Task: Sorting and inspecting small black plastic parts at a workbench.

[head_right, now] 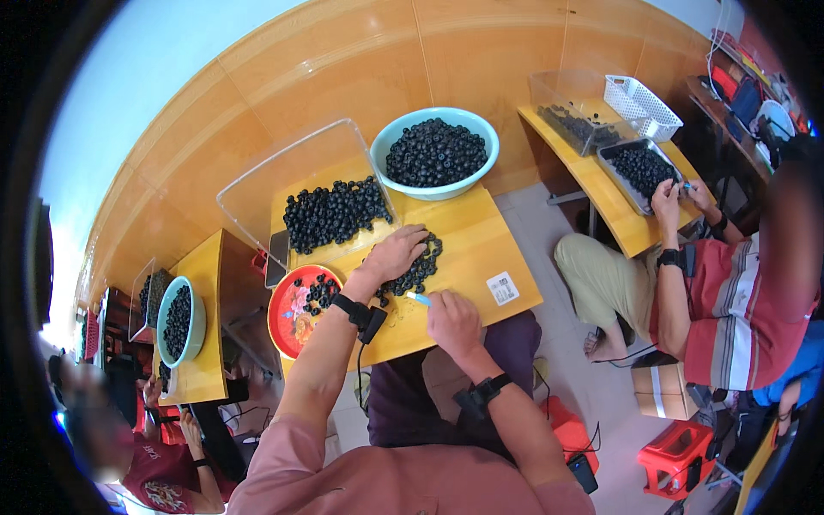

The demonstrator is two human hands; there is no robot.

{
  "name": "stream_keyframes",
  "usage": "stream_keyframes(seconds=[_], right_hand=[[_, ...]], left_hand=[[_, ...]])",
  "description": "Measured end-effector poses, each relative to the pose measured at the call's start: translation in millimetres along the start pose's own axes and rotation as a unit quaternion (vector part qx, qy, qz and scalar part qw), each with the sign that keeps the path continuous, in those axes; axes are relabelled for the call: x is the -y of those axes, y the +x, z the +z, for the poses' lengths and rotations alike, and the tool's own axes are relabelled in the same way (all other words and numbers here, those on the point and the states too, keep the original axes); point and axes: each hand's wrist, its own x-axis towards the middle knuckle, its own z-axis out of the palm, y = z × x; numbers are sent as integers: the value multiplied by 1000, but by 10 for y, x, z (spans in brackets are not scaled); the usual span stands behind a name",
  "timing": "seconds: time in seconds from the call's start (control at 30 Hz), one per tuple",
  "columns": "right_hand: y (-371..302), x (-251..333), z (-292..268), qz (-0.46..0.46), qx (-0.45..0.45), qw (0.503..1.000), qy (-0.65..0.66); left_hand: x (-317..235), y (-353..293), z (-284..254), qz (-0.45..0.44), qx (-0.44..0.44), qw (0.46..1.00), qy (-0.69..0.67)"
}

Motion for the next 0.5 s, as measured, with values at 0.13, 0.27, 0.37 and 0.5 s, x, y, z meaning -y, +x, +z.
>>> stream_keyframes(seconds=[0.13,0.27,0.37,0.5], right_hand=[[28,-40,-34,10,27,999,-13],[76,-28,-66,4,18,1000,3],[67,-10,-41,2,25,1000,-10],[49,-5,-38,7,38,999,-12]], left_hand=[[-179,-233,-123,-9,-244,968,-55],[-648,-939,-227,-159,-312,934,-74],[-655,-1370,60,-242,-255,932,-83],[-622,-1471,306,-274,-278,919,-49]])
